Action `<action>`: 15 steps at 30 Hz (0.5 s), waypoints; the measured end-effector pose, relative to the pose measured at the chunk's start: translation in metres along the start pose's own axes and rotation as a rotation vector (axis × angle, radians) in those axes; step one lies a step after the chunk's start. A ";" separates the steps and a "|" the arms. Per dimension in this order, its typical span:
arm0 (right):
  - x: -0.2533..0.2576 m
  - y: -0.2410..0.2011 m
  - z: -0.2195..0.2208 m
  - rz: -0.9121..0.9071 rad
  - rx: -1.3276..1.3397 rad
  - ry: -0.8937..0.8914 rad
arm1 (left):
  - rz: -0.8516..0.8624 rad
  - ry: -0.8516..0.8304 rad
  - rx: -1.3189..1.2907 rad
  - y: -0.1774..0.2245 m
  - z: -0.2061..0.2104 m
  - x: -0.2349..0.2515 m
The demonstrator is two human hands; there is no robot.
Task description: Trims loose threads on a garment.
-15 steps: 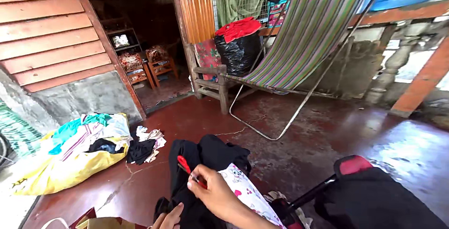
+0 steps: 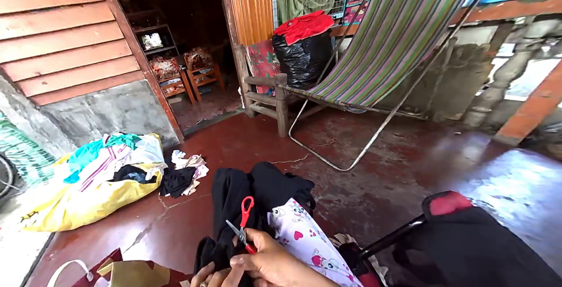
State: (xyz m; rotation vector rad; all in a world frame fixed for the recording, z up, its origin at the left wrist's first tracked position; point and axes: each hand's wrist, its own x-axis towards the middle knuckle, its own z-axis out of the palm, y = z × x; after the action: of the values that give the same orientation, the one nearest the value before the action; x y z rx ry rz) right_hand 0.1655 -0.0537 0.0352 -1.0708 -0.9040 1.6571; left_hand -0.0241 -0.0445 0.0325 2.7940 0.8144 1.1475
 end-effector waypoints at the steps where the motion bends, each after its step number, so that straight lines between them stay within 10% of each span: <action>1: 0.001 0.001 -0.001 -0.058 -0.098 0.016 | 0.009 -0.001 0.007 -0.001 0.001 0.000; 15: 0.012 -0.003 0.015 -0.715 -1.034 0.463 | -0.285 -0.212 0.108 0.011 -0.002 0.016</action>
State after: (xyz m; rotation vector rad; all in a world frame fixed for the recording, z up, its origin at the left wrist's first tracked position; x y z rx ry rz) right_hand 0.1497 -0.0424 0.0402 -1.4491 -1.6171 0.2572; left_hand -0.0108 -0.0470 0.0464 2.6994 1.2315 0.7716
